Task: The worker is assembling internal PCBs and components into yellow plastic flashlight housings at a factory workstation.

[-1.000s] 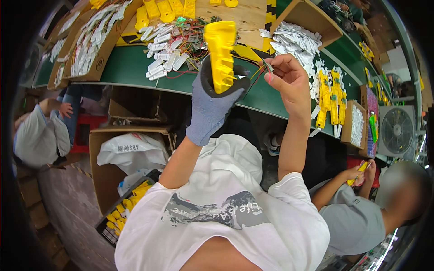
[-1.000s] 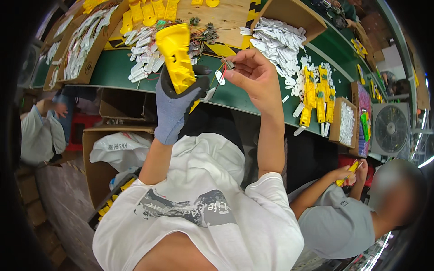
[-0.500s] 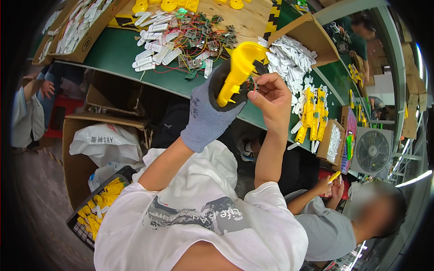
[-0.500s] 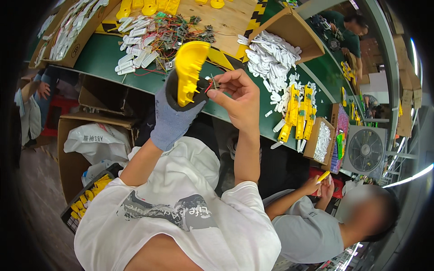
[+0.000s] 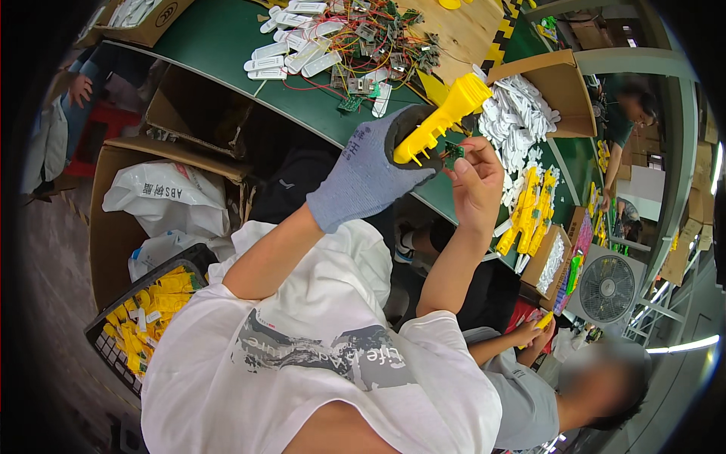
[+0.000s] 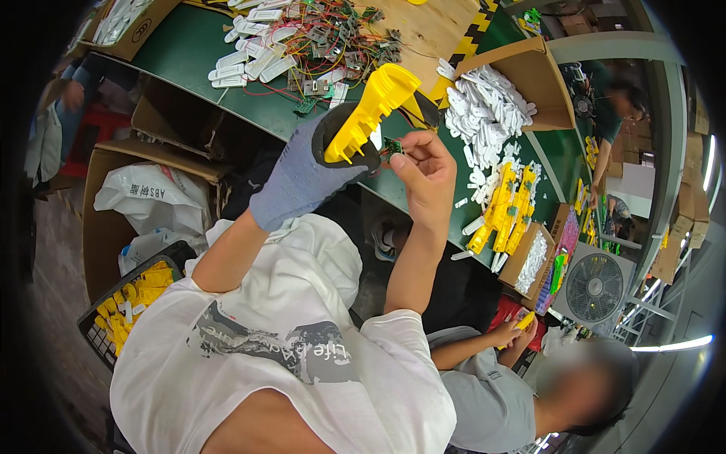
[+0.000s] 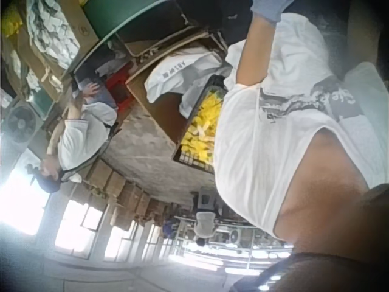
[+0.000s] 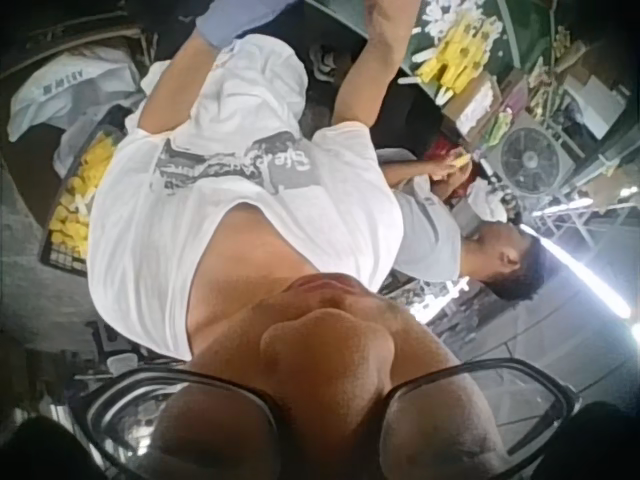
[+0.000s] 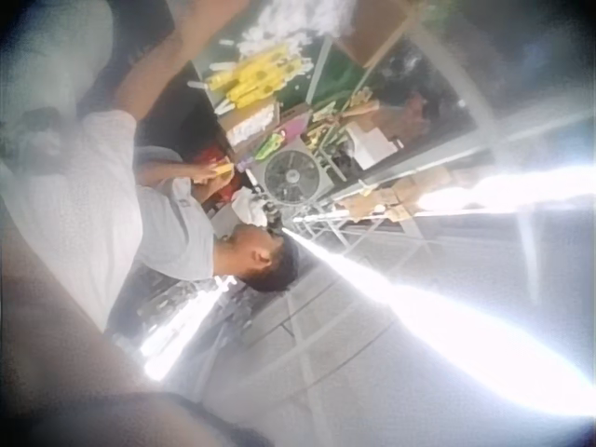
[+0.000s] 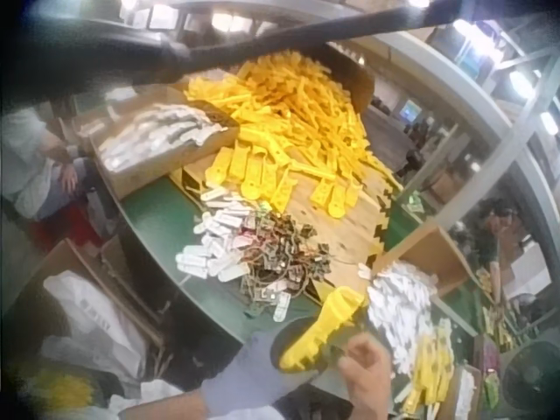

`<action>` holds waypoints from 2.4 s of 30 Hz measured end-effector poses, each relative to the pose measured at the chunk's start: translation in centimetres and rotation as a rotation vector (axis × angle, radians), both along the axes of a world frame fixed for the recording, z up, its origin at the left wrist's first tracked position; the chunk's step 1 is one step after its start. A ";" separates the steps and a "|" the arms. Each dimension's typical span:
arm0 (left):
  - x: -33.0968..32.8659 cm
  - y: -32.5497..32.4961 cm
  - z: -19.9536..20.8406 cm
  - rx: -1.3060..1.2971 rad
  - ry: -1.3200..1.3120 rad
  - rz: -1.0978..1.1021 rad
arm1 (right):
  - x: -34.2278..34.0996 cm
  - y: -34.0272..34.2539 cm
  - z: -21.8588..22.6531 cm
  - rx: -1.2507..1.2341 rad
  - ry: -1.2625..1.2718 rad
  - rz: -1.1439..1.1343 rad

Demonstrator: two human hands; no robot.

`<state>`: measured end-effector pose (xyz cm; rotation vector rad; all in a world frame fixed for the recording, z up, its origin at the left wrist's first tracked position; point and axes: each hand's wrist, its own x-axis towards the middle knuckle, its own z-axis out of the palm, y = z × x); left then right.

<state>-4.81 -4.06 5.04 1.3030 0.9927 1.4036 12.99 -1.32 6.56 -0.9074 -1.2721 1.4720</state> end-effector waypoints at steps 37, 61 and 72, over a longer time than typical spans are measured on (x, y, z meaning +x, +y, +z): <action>0.9 -0.7 -0.8 -0.399 -0.512 -0.280 | 0.8 -2.3 -0.9 0.072 -0.169 -0.172; 0.7 -2.7 -3.2 -0.068 0.257 -0.222 | 0.4 -1.7 -0.3 0.124 -0.083 -0.401; -1.4 -2.3 -3.9 -0.520 -0.666 -0.195 | 0.1 -2.4 -1.1 0.194 -0.316 -0.281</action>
